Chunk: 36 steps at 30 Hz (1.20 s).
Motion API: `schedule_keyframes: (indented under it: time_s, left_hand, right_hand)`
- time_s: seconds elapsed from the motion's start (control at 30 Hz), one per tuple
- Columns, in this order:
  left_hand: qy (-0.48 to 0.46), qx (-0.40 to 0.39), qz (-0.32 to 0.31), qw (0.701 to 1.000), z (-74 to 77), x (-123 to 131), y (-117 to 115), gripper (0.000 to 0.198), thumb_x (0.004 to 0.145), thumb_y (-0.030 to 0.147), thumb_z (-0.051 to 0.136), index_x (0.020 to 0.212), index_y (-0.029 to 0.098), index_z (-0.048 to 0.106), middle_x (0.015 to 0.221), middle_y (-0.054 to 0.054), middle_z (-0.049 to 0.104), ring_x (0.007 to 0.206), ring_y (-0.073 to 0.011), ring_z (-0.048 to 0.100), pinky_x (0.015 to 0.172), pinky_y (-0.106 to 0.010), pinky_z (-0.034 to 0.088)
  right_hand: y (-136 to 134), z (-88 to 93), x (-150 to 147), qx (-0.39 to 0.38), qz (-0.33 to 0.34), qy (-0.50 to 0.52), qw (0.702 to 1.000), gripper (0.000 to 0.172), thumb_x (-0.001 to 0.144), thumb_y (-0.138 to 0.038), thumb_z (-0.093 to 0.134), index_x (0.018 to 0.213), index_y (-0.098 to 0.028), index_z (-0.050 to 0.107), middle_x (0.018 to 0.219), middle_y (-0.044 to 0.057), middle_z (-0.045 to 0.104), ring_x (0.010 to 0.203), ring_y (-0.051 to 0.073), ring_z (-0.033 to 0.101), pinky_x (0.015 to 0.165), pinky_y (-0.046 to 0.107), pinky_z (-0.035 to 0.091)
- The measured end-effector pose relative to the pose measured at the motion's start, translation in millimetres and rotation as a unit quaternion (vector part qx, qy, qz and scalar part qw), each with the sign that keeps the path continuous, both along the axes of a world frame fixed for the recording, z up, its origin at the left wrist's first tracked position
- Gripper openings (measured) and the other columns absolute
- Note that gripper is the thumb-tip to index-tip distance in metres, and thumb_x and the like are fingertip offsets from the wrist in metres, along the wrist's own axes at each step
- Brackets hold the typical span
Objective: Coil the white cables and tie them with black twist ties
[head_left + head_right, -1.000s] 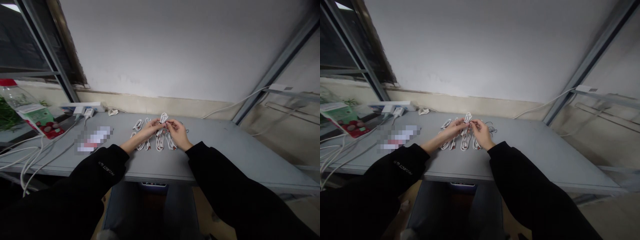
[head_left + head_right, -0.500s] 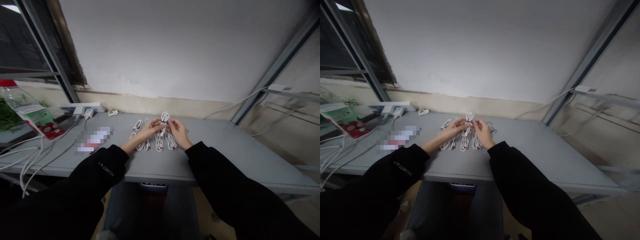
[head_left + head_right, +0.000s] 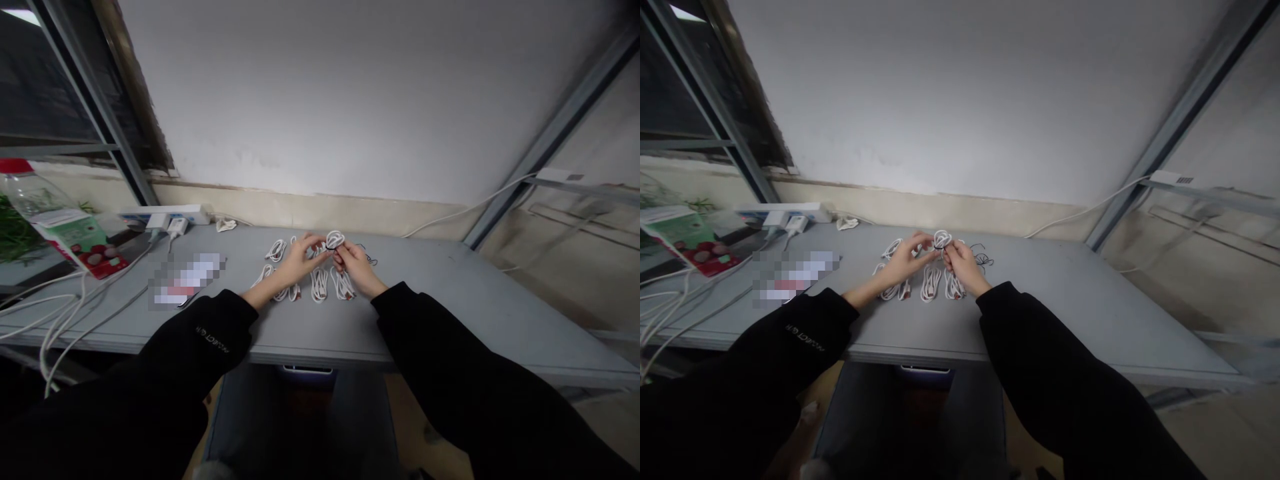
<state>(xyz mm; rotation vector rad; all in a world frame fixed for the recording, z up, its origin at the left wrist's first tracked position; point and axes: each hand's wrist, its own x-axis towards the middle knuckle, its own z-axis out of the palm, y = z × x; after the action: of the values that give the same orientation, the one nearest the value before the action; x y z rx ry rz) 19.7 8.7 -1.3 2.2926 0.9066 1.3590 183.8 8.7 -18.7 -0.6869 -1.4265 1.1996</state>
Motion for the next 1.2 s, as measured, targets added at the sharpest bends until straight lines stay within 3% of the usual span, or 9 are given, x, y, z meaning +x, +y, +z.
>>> schedule_keyframes:
  time_s: [0.07,0.17,0.33,0.43,0.57,0.73,0.97,1.1,1.2]
  left_hand:
    - [0.039,0.043,0.021,0.998,0.4,-2,-2,0.021,0.085,0.022,0.060,0.105,0.018,0.066,0.082,-0.002,0.066,0.072,-0.0132,0.056,0.070,-0.027,0.044]
    - [0.057,0.018,0.021,0.998,2.2,-2,-7,0.027,0.089,0.017,0.051,0.113,0.018,0.064,0.076,-0.001,0.068,0.063,-0.0116,0.055,0.065,-0.026,0.043]
    - [-0.003,-0.054,-0.021,0.998,9.0,-1,-16,0.030,0.089,0.017,0.048,0.112,0.022,0.066,0.113,-0.005,0.071,0.102,-0.0196,0.063,0.088,-0.033,0.047]
    - [-0.032,-0.084,-0.043,0.995,10.4,0,-18,0.023,0.089,0.024,0.050,0.103,0.023,0.068,0.116,-0.005,0.069,0.113,-0.0226,0.059,0.096,-0.037,0.043]
    - [-0.062,-0.078,-0.017,0.995,5.5,4,-14,0.021,0.082,0.028,0.062,0.101,0.022,0.062,0.107,-0.006,0.069,0.103,-0.0217,0.061,0.088,-0.036,0.044]
    - [-0.053,-0.023,-0.015,0.998,2.6,4,-11,0.047,0.073,0.010,0.062,0.117,0.021,0.051,0.103,-0.005,0.068,0.099,-0.0195,0.061,0.095,-0.037,0.040]
    - [0.048,0.100,0.023,0.994,3.0,1,-5,0.031,0.075,0.006,0.057,0.095,0.024,0.073,0.102,-0.006,0.062,0.100,-0.0221,0.055,0.091,-0.042,0.043]
    - [0.029,0.047,0.003,0.998,0.9,0,-6,0.030,0.080,0.009,0.056,0.098,0.025,0.074,0.085,-0.003,0.061,0.082,-0.0172,0.056,0.081,-0.035,0.047]
    - [0.010,-0.011,-0.020,1.000,2.9,0,-11,0.027,0.086,0.015,0.055,0.103,0.024,0.073,0.089,-0.005,0.067,0.084,-0.0175,0.060,0.085,-0.036,0.047]
  right_hand:
    - [-3,2.5,0,-0.026,0.020,0.008,0.999,0.038,0.073,-0.054,0.070,0.076,-0.021,0.051,0.055,-0.009,0.038,0.042,0.006,0.036,0.043,0.024,0.022]
    - [-8,6.1,0,-0.055,0.037,0.023,0.998,0.034,0.074,-0.047,0.071,0.075,-0.020,0.051,0.054,-0.009,0.038,0.042,0.005,0.036,0.044,0.023,0.023]
    - [-11,9.6,1,-0.102,0.046,0.034,0.993,0.032,0.077,-0.045,0.070,0.074,-0.019,0.051,0.054,-0.009,0.037,0.043,0.005,0.034,0.044,0.022,0.022]
    - [-10,9.7,1,-0.113,0.049,0.033,0.992,0.033,0.080,-0.043,0.068,0.070,-0.020,0.048,0.054,-0.009,0.035,0.043,0.005,0.033,0.043,0.022,0.023]
    - [-10,10.0,1,-0.128,0.070,0.019,0.989,0.029,0.082,-0.040,0.066,0.071,-0.020,0.047,0.054,-0.009,0.035,0.043,0.005,0.033,0.043,0.022,0.022]
    - [-12,11.8,1,-0.157,0.084,0.024,0.984,0.024,0.082,-0.034,0.064,0.073,-0.020,0.047,0.053,-0.009,0.035,0.042,0.006,0.032,0.041,0.021,0.021]
    - [-11,10.6,5,-0.138,0.080,0.025,0.987,0.018,0.081,-0.034,0.064,0.076,-0.019,0.054,0.057,-0.006,0.042,0.046,0.007,0.034,0.042,0.022,0.024]
    - [-8,9.5,6,-0.135,0.062,0.030,0.988,0.022,0.079,-0.036,0.068,0.075,-0.019,0.054,0.060,-0.005,0.044,0.049,0.008,0.037,0.042,0.023,0.025]
    - [-6,10.5,6,-0.136,0.042,0.035,0.989,0.023,0.079,-0.038,0.067,0.076,-0.020,0.054,0.061,-0.005,0.045,0.049,0.009,0.039,0.042,0.024,0.026]
